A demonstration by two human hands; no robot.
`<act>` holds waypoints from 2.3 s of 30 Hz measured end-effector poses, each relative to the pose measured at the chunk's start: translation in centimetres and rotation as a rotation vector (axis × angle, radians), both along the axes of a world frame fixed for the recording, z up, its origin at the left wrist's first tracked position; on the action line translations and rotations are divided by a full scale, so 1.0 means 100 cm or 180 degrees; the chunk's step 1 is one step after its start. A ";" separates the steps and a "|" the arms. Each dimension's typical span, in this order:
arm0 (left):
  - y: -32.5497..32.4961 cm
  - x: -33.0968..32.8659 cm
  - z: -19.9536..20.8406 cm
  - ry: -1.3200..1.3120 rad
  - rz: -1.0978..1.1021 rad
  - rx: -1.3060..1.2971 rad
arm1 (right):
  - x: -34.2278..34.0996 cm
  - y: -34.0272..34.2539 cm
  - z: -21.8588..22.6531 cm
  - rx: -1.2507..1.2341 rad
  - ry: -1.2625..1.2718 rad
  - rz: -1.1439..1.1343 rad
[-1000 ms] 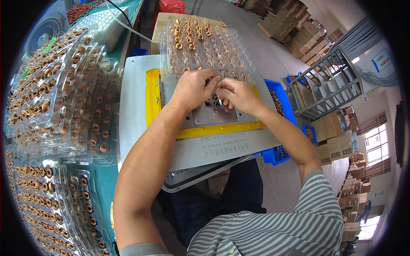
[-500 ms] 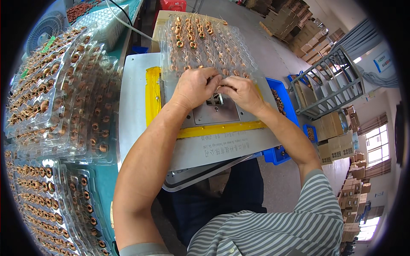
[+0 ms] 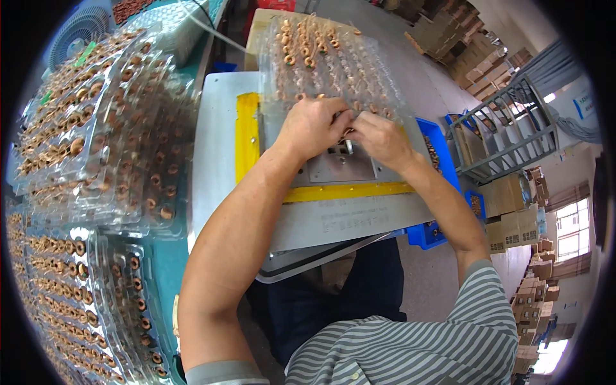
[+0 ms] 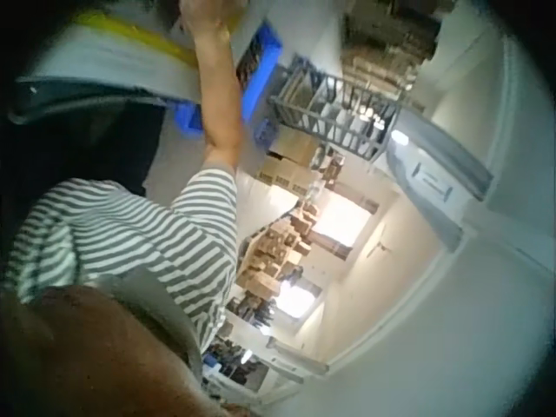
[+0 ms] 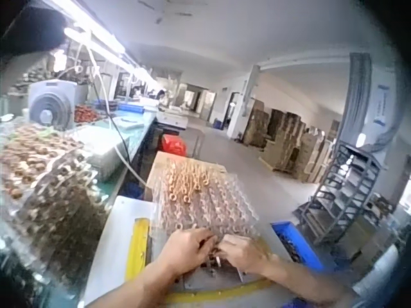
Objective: The person trims the wire leads of toroidal coils by inserting them into a tabletop trimming machine by hand. The person pulls out and reinserts the metal scrap collection tray beneath the machine, then continues trimming coil leads.
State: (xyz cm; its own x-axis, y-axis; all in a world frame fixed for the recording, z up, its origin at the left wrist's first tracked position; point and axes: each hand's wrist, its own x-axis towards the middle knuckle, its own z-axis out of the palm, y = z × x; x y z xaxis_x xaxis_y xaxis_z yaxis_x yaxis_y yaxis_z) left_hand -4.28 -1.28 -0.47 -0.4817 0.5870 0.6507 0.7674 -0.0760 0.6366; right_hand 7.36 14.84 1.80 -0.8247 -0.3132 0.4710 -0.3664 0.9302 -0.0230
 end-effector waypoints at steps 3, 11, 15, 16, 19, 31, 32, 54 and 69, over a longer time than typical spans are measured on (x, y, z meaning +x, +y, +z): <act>0.000 -0.001 -0.002 0.0031 -0.0005 0.0067 | -0.002 -0.008 -0.010 0.0220 -0.0050 0.0063; -0.002 -0.005 -0.003 0.0002 -0.0020 0.0036 | -0.010 -0.025 -0.010 -0.0039 -0.0458 -0.0317; 0.002 -0.001 0.000 0.0074 -0.0170 0.0060 | -0.009 -0.021 -0.010 -0.0298 -0.0502 -0.0499; 0.002 0.001 0.000 -0.0016 -0.0195 0.0048 | -0.009 -0.019 -0.012 -0.0399 -0.0535 -0.0482; -0.002 0.004 0.000 -0.0107 -0.0228 0.0037 | -0.007 -0.020 -0.019 -0.0601 -0.0545 -0.0497; -0.007 0.018 -0.002 0.0187 -0.0069 -0.1686 | -0.055 0.068 0.078 -0.1119 -0.0358 -0.1365; -0.008 0.019 -0.001 0.0255 -0.0064 -0.1930 | -0.081 0.088 0.080 -0.0892 -0.0088 -0.1508; 0.002 0.019 0.013 -0.3681 -0.0876 0.0704 | -0.026 0.066 0.079 -0.3015 -0.1191 -0.0424; 0.002 0.030 0.004 -0.0811 -0.1002 -0.0725 | 0.053 0.028 0.036 -0.3597 -0.1912 -0.0507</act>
State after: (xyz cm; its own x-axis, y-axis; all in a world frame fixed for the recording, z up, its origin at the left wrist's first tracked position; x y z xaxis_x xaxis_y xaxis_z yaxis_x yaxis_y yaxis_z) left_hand -1.23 -1.11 -0.07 -0.3850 0.8445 0.3724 0.5464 -0.1166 0.8294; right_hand 12.68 17.68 5.42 -0.9898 0.1348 -0.0469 0.0881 0.3190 -0.9436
